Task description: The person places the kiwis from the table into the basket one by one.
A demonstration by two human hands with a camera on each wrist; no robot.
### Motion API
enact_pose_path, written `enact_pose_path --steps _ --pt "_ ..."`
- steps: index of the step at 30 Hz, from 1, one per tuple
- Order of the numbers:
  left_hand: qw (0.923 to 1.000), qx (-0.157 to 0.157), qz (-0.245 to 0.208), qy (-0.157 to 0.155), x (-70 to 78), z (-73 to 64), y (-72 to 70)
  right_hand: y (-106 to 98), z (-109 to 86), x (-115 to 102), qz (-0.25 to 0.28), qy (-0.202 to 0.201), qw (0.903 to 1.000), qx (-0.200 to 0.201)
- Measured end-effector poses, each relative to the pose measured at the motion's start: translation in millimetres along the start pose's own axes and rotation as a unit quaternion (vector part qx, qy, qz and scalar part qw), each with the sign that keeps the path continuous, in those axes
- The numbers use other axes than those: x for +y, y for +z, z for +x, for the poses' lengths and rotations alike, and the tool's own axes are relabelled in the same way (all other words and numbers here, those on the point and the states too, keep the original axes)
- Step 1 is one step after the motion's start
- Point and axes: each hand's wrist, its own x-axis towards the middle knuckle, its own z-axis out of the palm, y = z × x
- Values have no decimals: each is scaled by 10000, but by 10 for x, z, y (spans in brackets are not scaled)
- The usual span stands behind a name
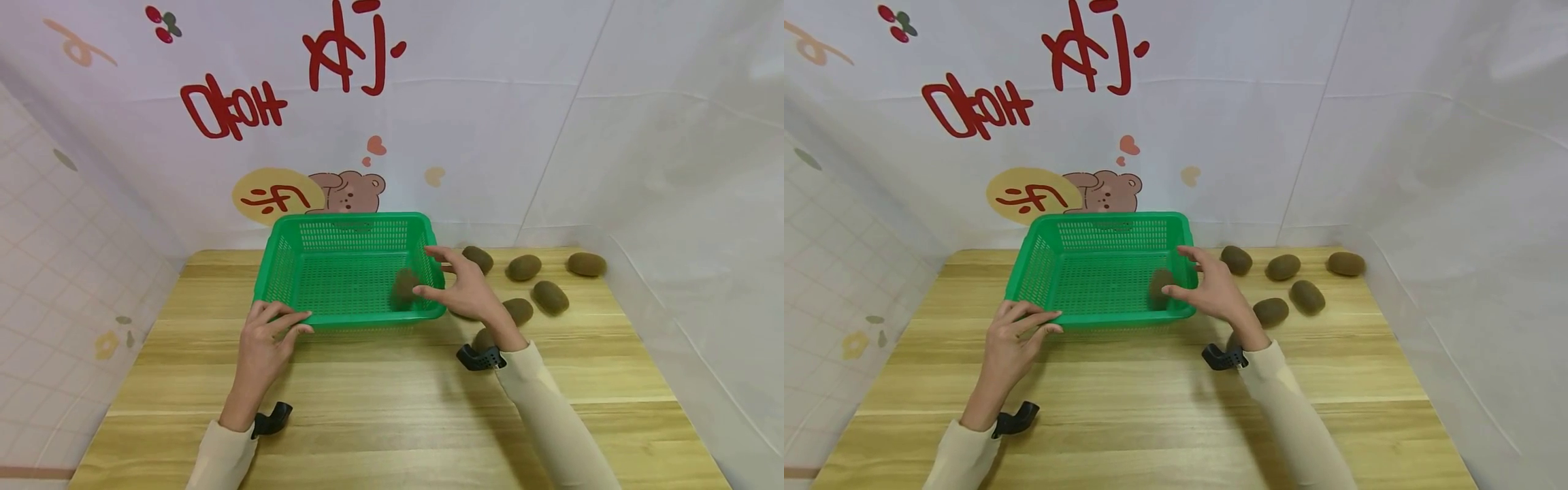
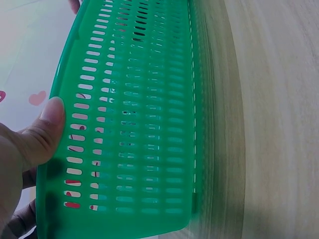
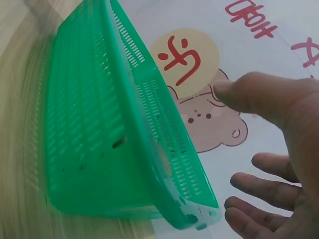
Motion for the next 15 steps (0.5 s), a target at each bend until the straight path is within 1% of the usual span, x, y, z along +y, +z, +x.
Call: enact_pose_path --steps 6,12,15 --pt "10000 22 -75 -51 -2 1 6 -71 -41 39 -279 20 9996 65" --pt "9999 -30 -64 -140 -18 -12 14 -118 -68 150 -593 -358 9971 313" --pt "9998 -46 -110 -181 -19 -17 15 -146 -96 221 -686 -432 9958 436"
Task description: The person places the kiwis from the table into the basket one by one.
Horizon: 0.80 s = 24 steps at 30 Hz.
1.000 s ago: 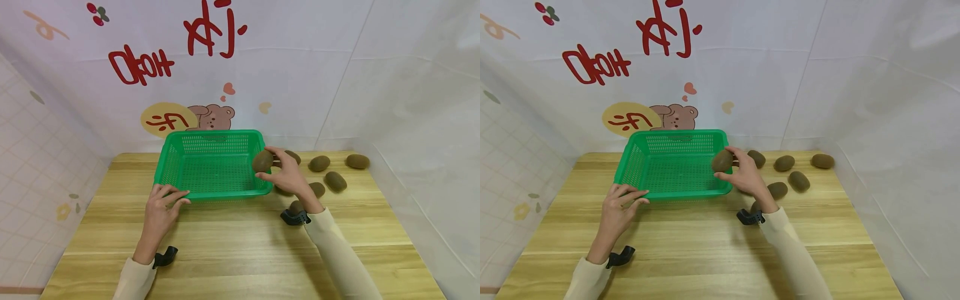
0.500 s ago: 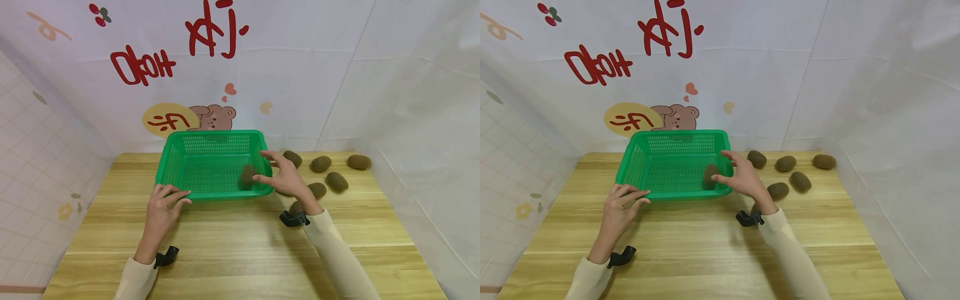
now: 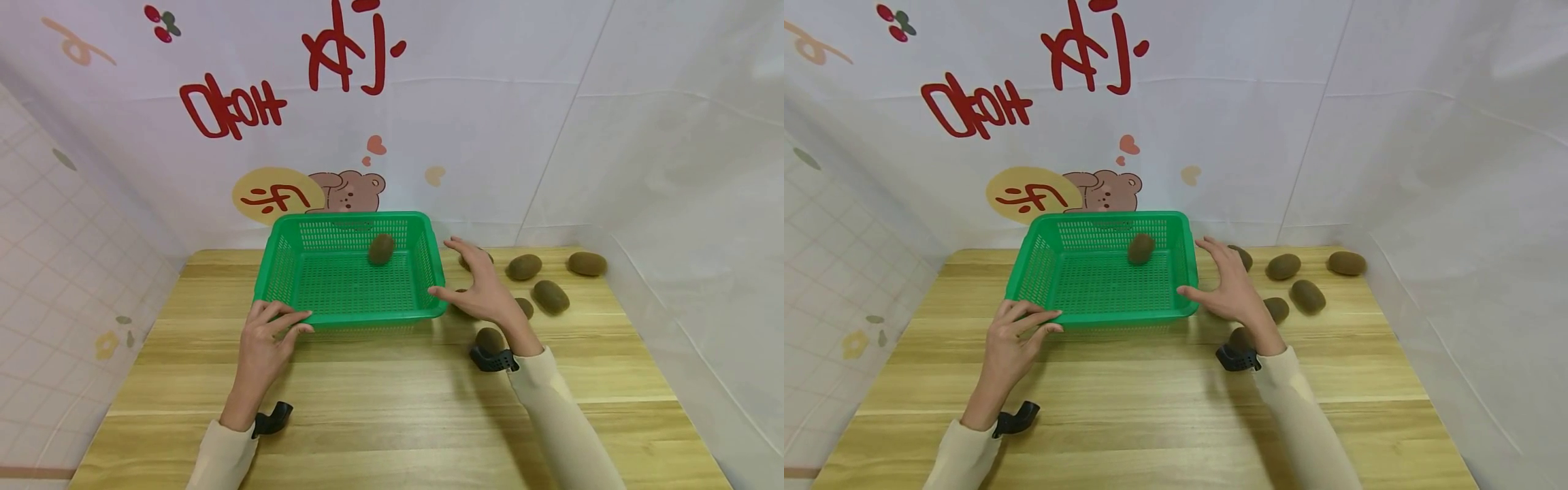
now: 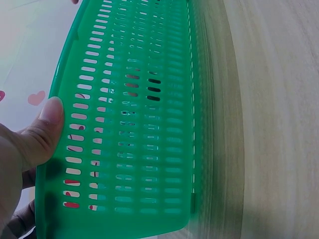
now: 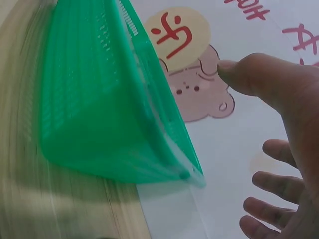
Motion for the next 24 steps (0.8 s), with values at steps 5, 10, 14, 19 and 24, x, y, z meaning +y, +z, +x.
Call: enact_pose_path --steps 5,10,14,19,24 --pt "10000 40 10 52 16 14 -2 -70 -81 86 -38 107 9998 157" --pt "9998 77 119 130 30 22 -3 -135 -174 181 -150 266 9986 423" --pt "9998 65 161 129 29 16 -5 -178 -233 273 -212 416 9971 592" --pt "9999 66 122 103 23 9 -10 -236 -292 386 -288 597 9954 689" --pt "9999 64 98 82 25 12 -17 -266 -351 507 -331 764 9929 848"
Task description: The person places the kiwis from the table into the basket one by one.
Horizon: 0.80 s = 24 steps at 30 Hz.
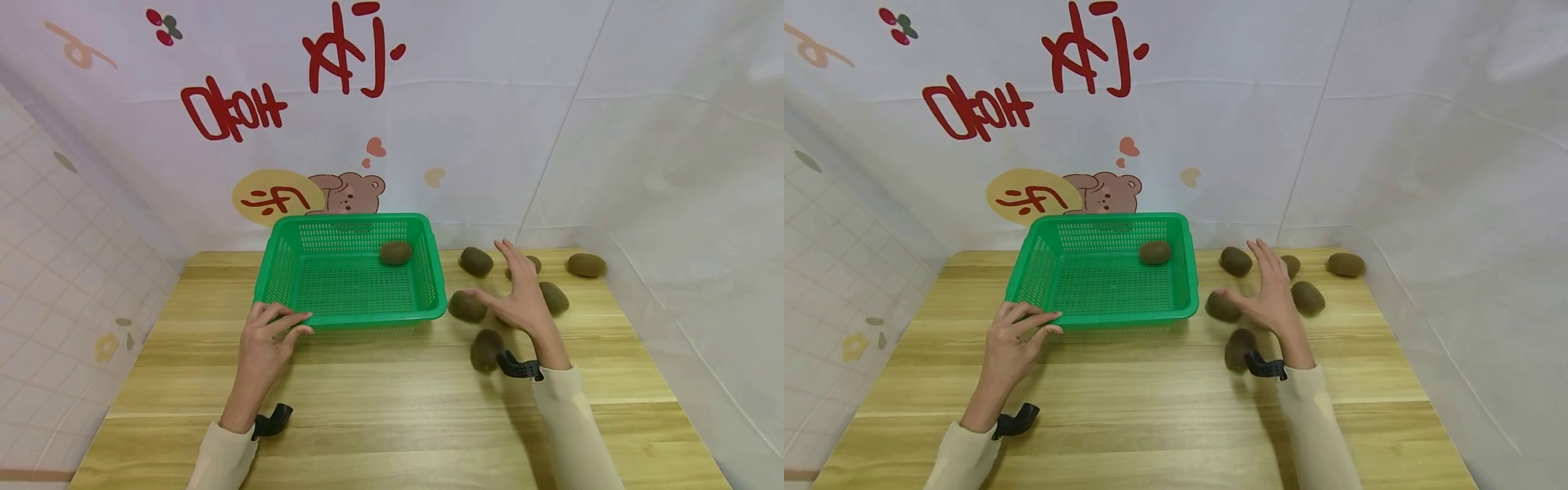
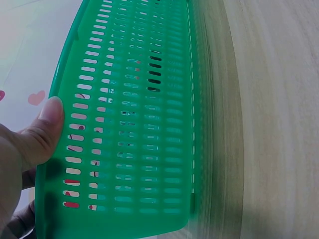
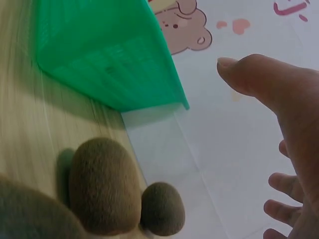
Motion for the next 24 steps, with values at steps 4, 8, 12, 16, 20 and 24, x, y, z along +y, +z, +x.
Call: enact_pose_path --steps 4,8,12,16,20,24 --pt "10000 6 12 12 8 10 -5 -25 -18 82 25 90 9999 76" --pt "10000 21 13 23 9 7 -5 -54 -33 144 96 160 9998 122" --pt "10000 12 27 5 6 2 -4 -80 -60 201 178 230 9994 181" --pt "10000 3 60 -3 9 -2 -4 -99 -83 269 207 293 9990 258" --pt "10000 2 60 8 13 -4 -3 -116 -104 341 239 370 9985 311" --pt "10000 6 53 11 11 -4 -1 -144 -123 402 276 461 9981 311"
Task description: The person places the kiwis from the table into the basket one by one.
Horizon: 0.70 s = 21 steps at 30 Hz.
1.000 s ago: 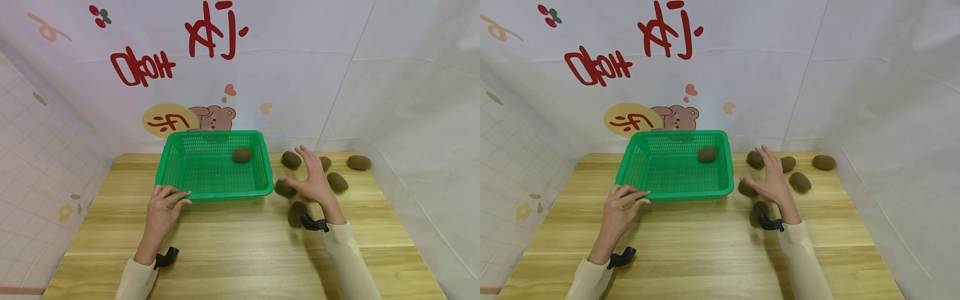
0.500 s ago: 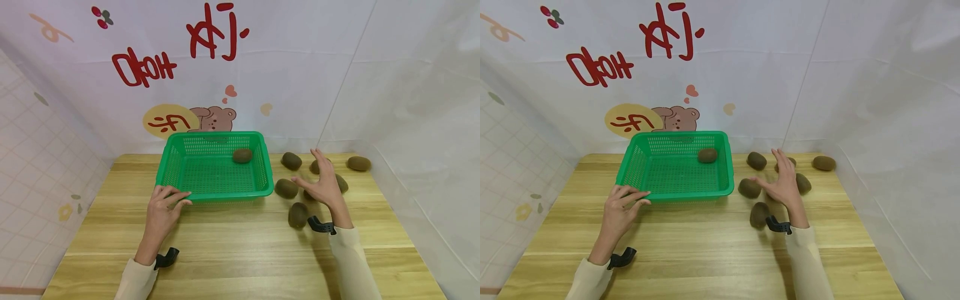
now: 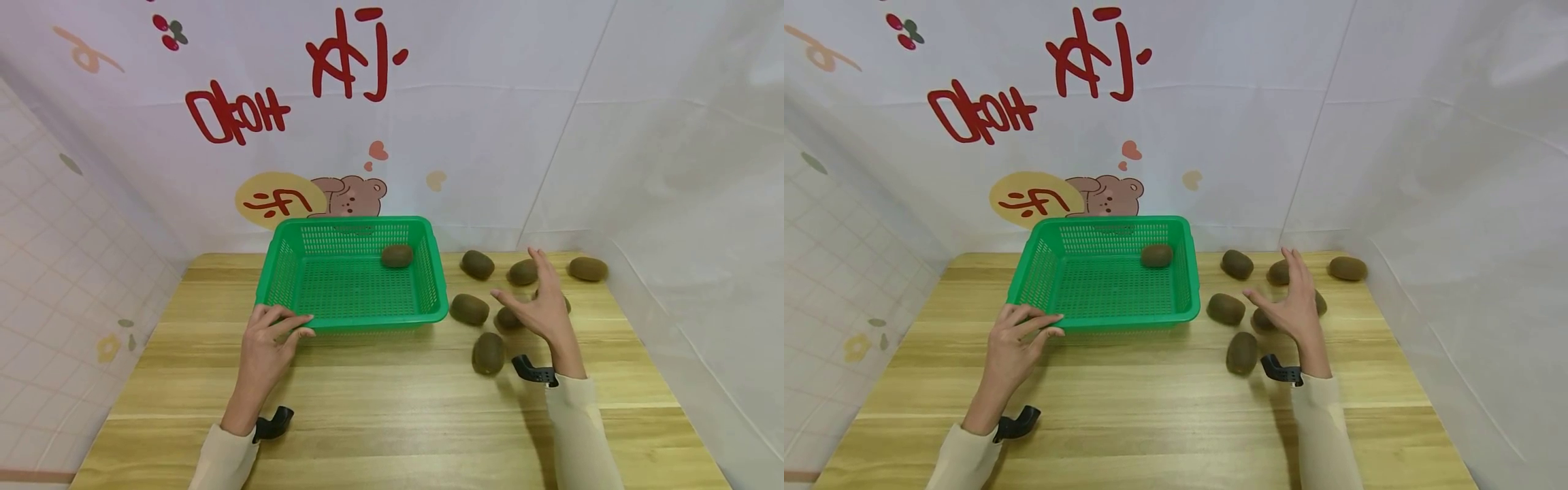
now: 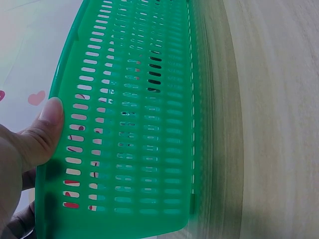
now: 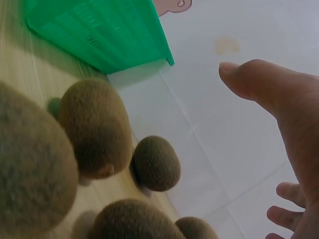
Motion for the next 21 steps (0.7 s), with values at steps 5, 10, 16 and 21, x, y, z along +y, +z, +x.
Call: enact_pose_path --steps 5,10,16,21 --pt "10000 -4 -15 -18 -4 -5 11 -36 -11 86 8 118 9999 48" --pt "10000 22 -34 -5 -2 -4 18 -87 -20 171 -92 270 9995 165" --pt "10000 50 -60 -1 1 -3 22 -158 -45 288 -155 550 9981 225" --pt "10000 58 -62 -8 -3 -4 18 -210 -58 378 -197 770 9963 340"
